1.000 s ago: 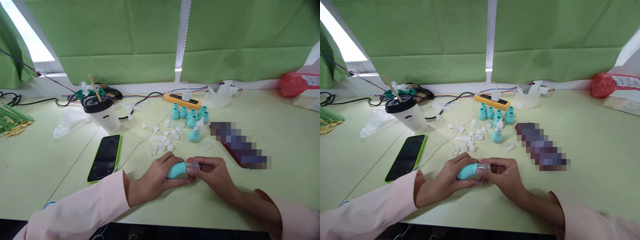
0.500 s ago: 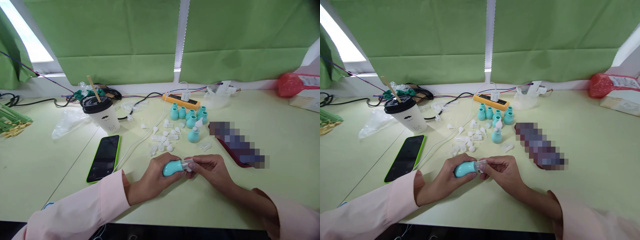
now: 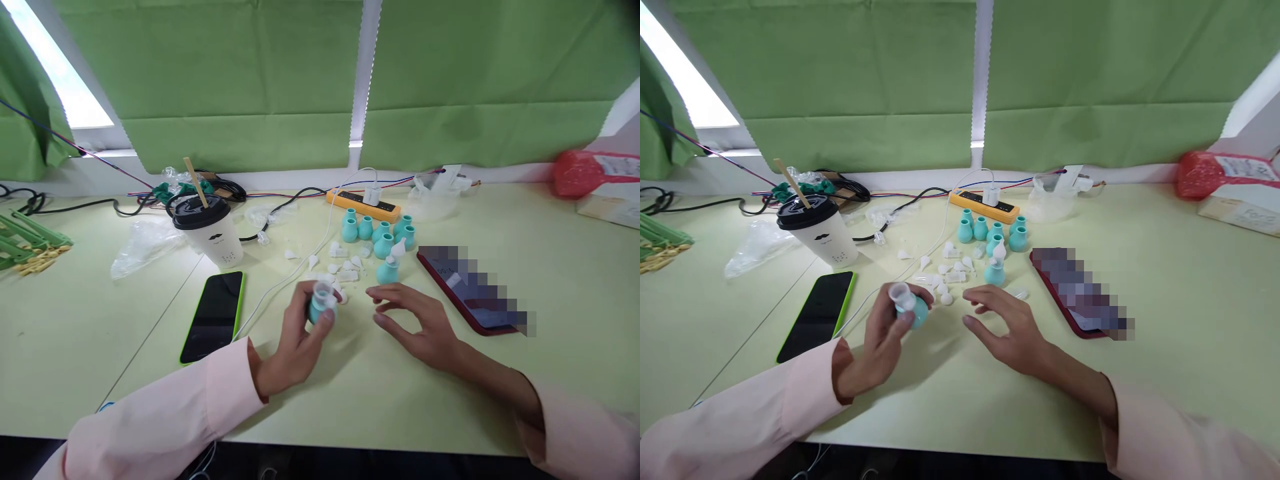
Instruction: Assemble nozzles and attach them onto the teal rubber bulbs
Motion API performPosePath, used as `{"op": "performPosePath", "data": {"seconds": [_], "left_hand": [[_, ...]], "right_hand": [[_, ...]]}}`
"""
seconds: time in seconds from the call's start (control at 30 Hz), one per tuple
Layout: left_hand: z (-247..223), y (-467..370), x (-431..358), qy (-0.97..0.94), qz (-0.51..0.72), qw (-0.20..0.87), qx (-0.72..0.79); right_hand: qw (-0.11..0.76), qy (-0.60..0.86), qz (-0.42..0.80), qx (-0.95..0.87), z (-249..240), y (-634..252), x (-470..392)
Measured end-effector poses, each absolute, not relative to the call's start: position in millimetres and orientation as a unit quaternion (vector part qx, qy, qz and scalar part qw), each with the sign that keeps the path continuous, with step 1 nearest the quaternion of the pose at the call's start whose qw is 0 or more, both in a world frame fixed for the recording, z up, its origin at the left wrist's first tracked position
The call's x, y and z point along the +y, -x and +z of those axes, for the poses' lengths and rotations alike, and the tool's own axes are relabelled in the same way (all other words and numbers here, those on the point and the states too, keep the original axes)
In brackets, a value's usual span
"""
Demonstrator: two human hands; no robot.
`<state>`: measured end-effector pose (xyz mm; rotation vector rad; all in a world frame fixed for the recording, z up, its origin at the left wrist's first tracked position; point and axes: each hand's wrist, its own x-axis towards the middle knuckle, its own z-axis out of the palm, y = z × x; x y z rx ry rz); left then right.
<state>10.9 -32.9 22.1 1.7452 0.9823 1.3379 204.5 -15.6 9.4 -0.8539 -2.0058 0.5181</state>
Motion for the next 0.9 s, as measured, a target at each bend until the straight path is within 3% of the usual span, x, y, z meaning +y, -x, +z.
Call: {"op": "performPosePath", "data": {"seconds": [0.1,0.23,0.5,0.6,0.73,0.9], "left_hand": [[20,-9,-28,-0.647,0.544,0.382,0.374],[19,-8,-33,-0.684,0.448,0.437,0.375],[21,-11,-36,-0.718,0.410,0.403,0.393],[18,-12,-35,-0.707,0.392,0.407,0.425],[15,-14,-35,-0.686,0.380,0.431,0.446],[13,-14,-35,-0.686,0.368,0.434,0.453]], "right_hand": [[0.356,0.385,0.121,-0.843,2,-196,-3],[0.278,0.413,0.137,-0.857,-7,-180,8],[0.346,0.427,0.207,-0.809,4,-180,10],[0.407,0.438,0.340,-0.726,21,-194,2],[0.384,0.398,0.475,-0.684,33,-208,-7],[0.349,0.359,0.483,-0.718,31,-215,-5]]}}
